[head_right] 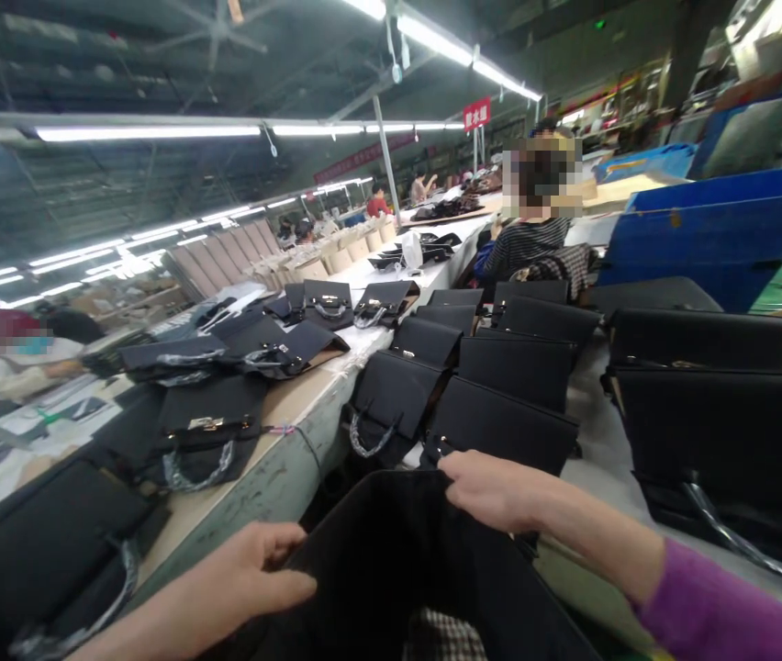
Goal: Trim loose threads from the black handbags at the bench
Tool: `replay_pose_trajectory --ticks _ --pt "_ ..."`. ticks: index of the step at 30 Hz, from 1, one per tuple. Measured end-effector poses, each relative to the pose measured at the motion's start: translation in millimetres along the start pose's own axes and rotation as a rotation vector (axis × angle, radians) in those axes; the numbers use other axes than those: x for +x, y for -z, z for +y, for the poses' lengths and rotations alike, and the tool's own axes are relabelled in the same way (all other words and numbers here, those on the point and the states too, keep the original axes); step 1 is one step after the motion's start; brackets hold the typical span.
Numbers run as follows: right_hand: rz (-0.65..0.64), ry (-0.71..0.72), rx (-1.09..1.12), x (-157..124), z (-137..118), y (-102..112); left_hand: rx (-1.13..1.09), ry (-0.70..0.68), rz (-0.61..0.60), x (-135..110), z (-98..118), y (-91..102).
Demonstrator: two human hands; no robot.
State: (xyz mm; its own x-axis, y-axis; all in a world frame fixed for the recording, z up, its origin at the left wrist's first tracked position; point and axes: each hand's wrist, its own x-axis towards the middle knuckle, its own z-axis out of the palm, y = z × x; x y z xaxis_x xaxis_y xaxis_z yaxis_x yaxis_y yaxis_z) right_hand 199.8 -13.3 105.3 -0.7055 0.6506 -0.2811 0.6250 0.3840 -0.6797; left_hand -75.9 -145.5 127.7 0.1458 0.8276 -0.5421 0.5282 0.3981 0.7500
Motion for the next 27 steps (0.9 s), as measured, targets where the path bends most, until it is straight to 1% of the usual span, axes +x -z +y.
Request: replay_pose_trajectory --ticks 2,4,6,9,12,14,17,20,22,24,27 --pt "0.009 0.013 0.013 -5 4 -2 0.083 0.006 0.061 -9 -6 -1.0" --pt "0.010 0.016 0.047 -8 7 -5 0.151 -0.009 0.125 -19 -8 -5.9" --pt "0.013 0.014 0.086 -9 10 -8 0.229 -0.069 0.220 -29 -10 -13.2" --pt "0.033 0.004 0.156 -10 14 -11 0.317 -0.214 0.364 -38 -19 -24.8" --pt "0.069 -0.031 0.176 -10 16 -11 0.358 -0.338 0.460 -39 -32 -34.7" --pt "0.060 -0.046 0.165 -9 18 -11 0.377 -0.398 0.523 -36 -38 -40.0" --pt "0.027 -0.042 0.191 -6 22 -10 0.409 -0.476 0.605 -32 -44 -46.0" --pt "0.033 -0.049 0.235 -3 24 -10 0.439 -0.533 0.664 -28 -48 -49.3" --pt "0.022 -0.055 0.257 -4 22 -10 0.423 -0.538 0.684 -25 -48 -48.9" --pt "0.010 -0.056 0.275 -5 17 -10 0.382 -0.498 0.665 -22 -46 -45.8" --pt "0.004 -0.041 0.256 -6 7 -11 0.314 -0.316 0.601 -18 -38 -38.1"
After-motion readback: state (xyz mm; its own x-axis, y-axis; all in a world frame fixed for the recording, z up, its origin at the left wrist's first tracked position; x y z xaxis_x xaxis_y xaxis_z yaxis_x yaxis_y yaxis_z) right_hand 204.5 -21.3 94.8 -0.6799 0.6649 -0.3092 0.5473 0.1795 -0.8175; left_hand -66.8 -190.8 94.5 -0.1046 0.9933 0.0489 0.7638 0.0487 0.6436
